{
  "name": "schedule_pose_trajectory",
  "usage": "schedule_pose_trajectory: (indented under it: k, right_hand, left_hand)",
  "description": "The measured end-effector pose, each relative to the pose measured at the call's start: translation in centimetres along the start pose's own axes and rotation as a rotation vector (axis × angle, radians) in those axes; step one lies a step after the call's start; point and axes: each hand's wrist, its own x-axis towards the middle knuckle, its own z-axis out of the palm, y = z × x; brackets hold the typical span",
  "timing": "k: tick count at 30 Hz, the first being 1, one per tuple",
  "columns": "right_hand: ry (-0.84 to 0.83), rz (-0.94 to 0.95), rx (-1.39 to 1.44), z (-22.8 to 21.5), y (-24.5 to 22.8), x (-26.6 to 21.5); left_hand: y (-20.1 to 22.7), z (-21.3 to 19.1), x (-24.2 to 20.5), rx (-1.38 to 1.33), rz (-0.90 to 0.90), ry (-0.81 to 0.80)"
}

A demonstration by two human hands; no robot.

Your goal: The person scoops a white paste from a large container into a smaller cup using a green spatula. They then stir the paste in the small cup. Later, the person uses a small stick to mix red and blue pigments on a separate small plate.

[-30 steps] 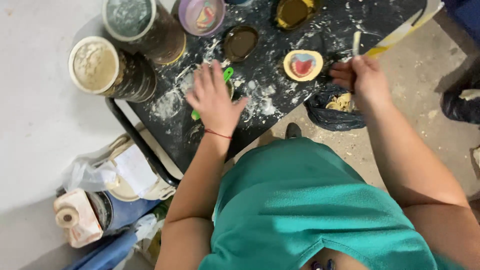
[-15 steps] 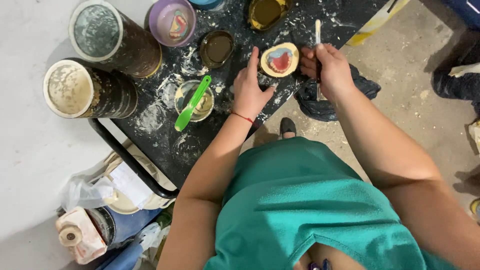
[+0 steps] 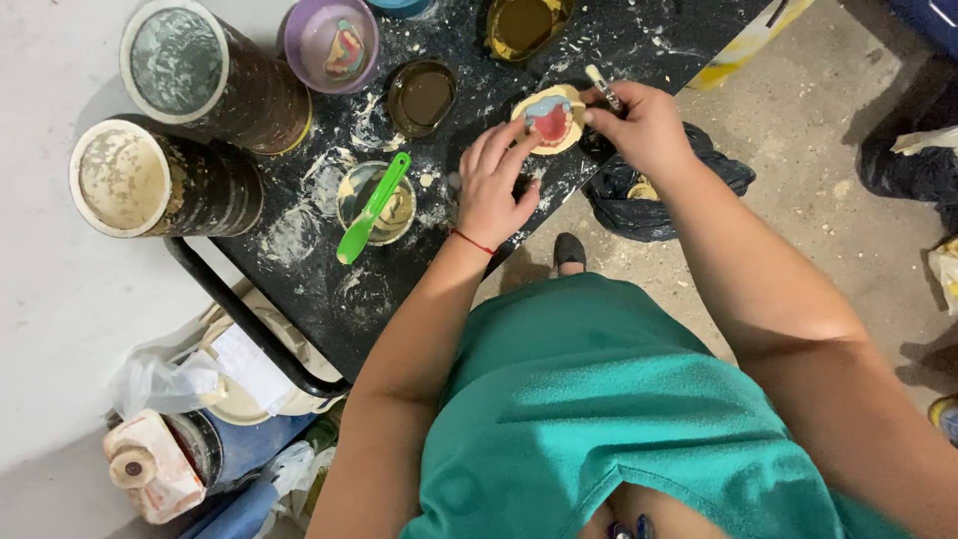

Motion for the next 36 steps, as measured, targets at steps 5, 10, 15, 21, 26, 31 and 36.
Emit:
schedule_pose_trajectory:
  k: [5,10,15,21,26,31,36]
  right_hand:
    - [-0.031,-0.024,0.059,0.5,-1.1,0.0]
    - [-0.07,-0.049,0.111,0.9,-1.1,0.2]
    - [-0.056,-0.082,0.05,1.4,0.5,0.6]
    - [-0.072,-0.1,0.063,1.5,0.6,0.9]
    - [-0.078,-0.085,0.088,1.8,1.0,1.0]
    - [-0.08,-0.076,0.094,1.4,-0.1,0.7]
    - [-0.041,0.022,0.079,0.5,-1.6,0.4]
  left_hand:
    - [0.2,-0.3,0.2,-0.016,0.013,0.019]
    - [0.1,-0.2,0.2,0.001,-0.007,-0.015]
    - [0.3,-0.4,0.3,-0.015,-0.007,-0.001]
    - [0.2,-0.5,0.3,-0.009,0.005,0.002]
    - [0.2,-0.6,0.3,-0.008,-0.003,-0.011]
    - [0.1,-0.4,0.3,-0.019,-0.015,-0.025]
    - [0.1,-0.7,0.3,-0.084,-0.105,0.022]
